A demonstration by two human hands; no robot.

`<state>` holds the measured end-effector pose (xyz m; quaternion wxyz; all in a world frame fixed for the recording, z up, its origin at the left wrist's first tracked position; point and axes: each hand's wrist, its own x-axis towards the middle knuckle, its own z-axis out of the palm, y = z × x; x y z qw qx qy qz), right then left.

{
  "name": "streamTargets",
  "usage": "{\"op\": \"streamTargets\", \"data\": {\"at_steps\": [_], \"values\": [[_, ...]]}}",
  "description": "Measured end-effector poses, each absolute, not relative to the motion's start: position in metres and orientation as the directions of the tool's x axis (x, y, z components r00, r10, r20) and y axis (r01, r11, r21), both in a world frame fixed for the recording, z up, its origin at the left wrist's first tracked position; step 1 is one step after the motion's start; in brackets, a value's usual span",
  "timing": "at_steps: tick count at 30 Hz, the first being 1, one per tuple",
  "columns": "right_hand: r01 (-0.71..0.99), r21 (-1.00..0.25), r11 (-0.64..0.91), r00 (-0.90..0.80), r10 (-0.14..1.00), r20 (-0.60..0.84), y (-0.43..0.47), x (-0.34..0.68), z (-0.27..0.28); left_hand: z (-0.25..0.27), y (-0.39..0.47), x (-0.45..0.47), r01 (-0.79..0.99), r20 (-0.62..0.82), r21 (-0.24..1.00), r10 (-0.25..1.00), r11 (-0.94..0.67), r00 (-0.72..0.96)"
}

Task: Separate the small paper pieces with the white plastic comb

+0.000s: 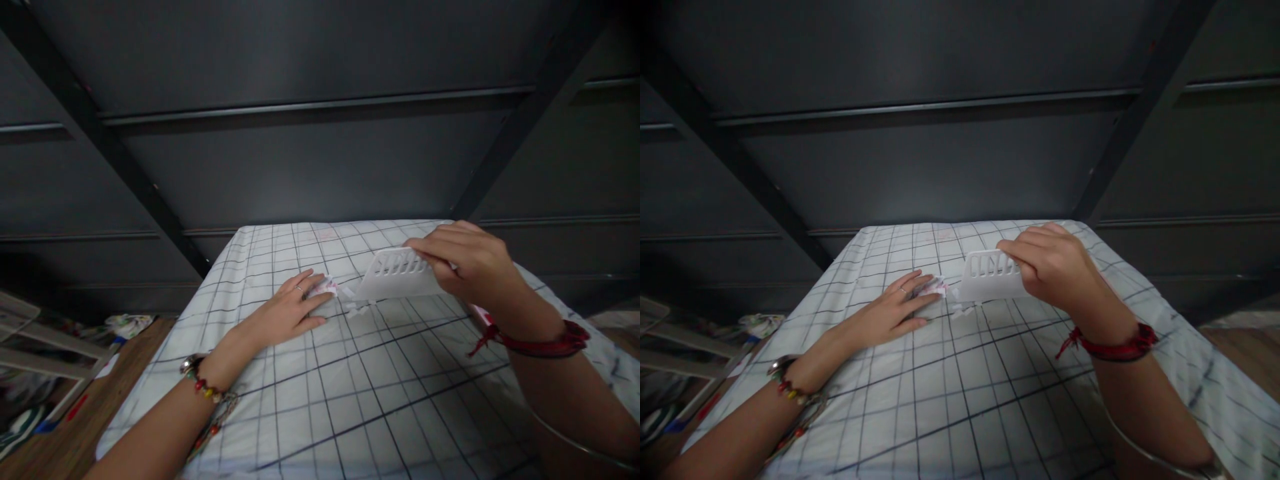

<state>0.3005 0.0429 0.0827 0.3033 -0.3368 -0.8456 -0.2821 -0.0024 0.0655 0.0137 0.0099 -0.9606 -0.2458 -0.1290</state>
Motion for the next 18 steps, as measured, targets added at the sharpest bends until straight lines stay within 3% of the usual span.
{"op": "streamTargets", "data": {"at_steps": [5,12,18], "values": [[0.725,0.288,0.626,-0.634,0.443,0.634,0.0444,0.302,0.0813,0.0137,0.0658,-0.0024,0.458,0.261,0.047,0.453,-0.888,0.852],[0.748,0.315,0.585,-0.592,0.372,0.715,0.0441,0.3052,0.0835,0.0117,0.0658,-0.0033,0.449,0.27,0.034,0.441,-0.893,0.856],[0.697,0.297,0.653,-0.649,0.397,0.649,0.0426,0.3021,0.0849,0.0118,0.0656,-0.0032,0.457,0.257,0.034,0.449,-0.889,0.856]]}}
